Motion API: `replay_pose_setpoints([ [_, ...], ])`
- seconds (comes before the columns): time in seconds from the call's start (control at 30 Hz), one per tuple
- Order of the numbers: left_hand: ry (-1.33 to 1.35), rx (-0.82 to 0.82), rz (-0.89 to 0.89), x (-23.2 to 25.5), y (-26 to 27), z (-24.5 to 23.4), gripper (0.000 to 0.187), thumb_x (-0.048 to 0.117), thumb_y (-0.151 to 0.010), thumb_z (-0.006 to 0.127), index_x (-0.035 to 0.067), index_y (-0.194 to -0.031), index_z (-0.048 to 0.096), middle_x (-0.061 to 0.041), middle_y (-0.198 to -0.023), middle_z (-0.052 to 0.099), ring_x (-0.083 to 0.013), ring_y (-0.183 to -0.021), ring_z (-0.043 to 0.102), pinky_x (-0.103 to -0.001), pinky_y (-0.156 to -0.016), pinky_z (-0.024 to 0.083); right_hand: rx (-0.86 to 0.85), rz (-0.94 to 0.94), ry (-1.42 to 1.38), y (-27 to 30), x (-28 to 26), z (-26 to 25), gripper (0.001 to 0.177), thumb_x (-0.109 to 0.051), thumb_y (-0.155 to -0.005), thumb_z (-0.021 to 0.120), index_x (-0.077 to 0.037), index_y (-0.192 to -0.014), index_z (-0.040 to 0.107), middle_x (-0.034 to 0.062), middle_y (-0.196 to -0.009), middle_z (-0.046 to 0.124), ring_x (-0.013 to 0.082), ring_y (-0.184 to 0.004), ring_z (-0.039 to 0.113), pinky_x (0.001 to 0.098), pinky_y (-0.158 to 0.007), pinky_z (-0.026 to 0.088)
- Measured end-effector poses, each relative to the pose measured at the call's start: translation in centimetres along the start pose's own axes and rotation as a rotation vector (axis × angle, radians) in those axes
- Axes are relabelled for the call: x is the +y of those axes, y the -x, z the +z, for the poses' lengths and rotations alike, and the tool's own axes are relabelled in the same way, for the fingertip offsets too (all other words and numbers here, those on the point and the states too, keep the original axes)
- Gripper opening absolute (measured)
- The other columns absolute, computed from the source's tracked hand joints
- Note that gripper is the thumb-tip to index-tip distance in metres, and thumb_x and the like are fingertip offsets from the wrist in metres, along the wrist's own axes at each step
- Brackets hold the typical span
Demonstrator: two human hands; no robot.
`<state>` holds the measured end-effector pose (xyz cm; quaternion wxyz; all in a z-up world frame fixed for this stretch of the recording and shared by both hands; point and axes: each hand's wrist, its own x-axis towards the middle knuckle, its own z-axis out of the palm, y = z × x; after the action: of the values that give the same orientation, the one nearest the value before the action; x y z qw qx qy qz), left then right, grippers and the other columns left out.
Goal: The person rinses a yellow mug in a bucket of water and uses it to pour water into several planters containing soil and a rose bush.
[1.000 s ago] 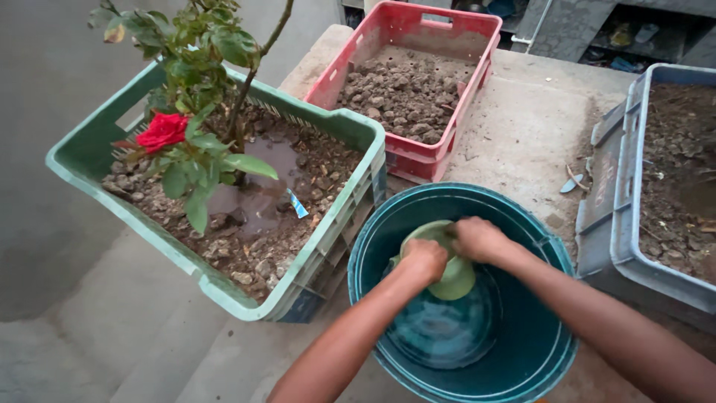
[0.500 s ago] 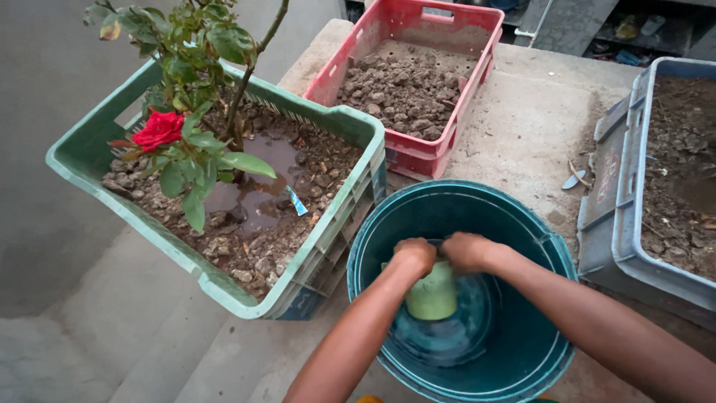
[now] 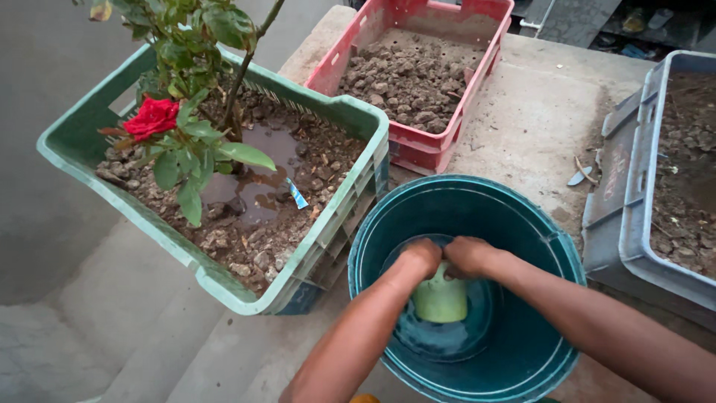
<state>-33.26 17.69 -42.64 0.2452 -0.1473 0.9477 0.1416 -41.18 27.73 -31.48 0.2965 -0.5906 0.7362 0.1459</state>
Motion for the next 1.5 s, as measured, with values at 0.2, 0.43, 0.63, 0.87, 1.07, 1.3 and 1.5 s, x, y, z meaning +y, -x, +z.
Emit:
replay_pose_setpoints([
  [0.2,0.02,-0.059,-0.038,0.1,-0.1,-0.1,0.034,0.009,-0.083,0.074,0.011,-0.116,0.078,-0.019,-0.124,0.071,-0.0329,-0.115,0.069,-0.043,-0.095,0.058,0.012,0.015,-0.007,0.1,-0.3,-0.1,0.038,-0.037,-0.084,0.077,-0.016,-0.115,0.074,0.0156,-0.111,0.074,0.0343,-0.11,0.069,0.046,-0.098,0.055],
  [0.43,0.086,-0.029,-0.054,0.0,-0.5,0.7,0.035,0.009,-0.085,0.072,0.012,-0.12,0.076,-0.019,-0.13,0.068,-0.0347,-0.118,0.067,-0.044,-0.096,0.057,-0.002,0.047,-0.011,0.6,-1.0,-0.4,0.037,-0.036,-0.086,0.076,-0.015,-0.116,0.075,0.0161,-0.111,0.074,0.0336,-0.11,0.069,0.0456,-0.097,0.056],
  [0.63,0.114,-0.023,-0.064,0.0,-0.4,0.8,0.034,0.009,-0.089,0.068,0.012,-0.122,0.075,-0.018,-0.132,0.067,-0.0344,-0.12,0.066,-0.044,-0.097,0.057,0.013,0.064,0.0,0.5,-1.0,0.0,0.035,-0.036,-0.087,0.075,-0.016,-0.116,0.075,0.0148,-0.111,0.073,0.033,-0.11,0.069,0.0458,-0.096,0.056],
  [0.87,0.139,-0.019,-0.09,0.1,0.1,0.4,0.032,0.011,-0.095,0.062,0.014,-0.125,0.074,-0.017,-0.137,0.064,-0.0346,-0.125,0.063,-0.045,-0.1,0.055,0.044,0.072,0.021,0.6,-1.1,0.3,0.036,-0.037,-0.087,0.076,-0.013,-0.114,0.075,0.0158,-0.114,0.071,0.0342,-0.114,0.066,0.0463,-0.098,0.055],
  [1.07,0.142,-0.034,-0.089,0.4,1.4,-0.8,0.033,0.01,-0.095,0.063,0.015,-0.125,0.074,-0.016,-0.136,0.065,-0.0336,-0.124,0.063,-0.044,-0.1,0.055,-0.01,0.127,0.021,0.4,-1.4,0.1,0.035,-0.035,-0.09,0.074,-0.013,-0.117,0.074,0.0135,-0.117,0.071,0.0313,-0.116,0.068,0.0445,-0.099,0.056],
  [1.3,0.099,-0.036,-0.091,0.5,1.5,-0.8,0.034,0.008,-0.093,0.066,0.013,-0.125,0.074,-0.015,-0.135,0.066,-0.033,-0.125,0.064,-0.043,-0.1,0.056,0.025,0.113,0.071,0.1,-1.1,1.0,0.029,-0.033,-0.094,0.07,-0.014,-0.115,0.073,0.0119,-0.112,0.074,0.0299,-0.106,0.072,0.0439,-0.091,0.059],
  [1.5,0.106,-0.026,-0.094,0.4,0.6,0.0,0.034,0.008,-0.094,0.063,0.013,-0.126,0.073,-0.015,-0.136,0.065,-0.0338,-0.125,0.063,-0.044,-0.099,0.055,0.056,0.099,0.104,-0.6,-0.3,2.0,0.026,-0.034,-0.097,0.064,-0.016,-0.111,0.075,0.0123,-0.11,0.073,0.0316,-0.105,0.071,0.0451,-0.087,0.06],
])
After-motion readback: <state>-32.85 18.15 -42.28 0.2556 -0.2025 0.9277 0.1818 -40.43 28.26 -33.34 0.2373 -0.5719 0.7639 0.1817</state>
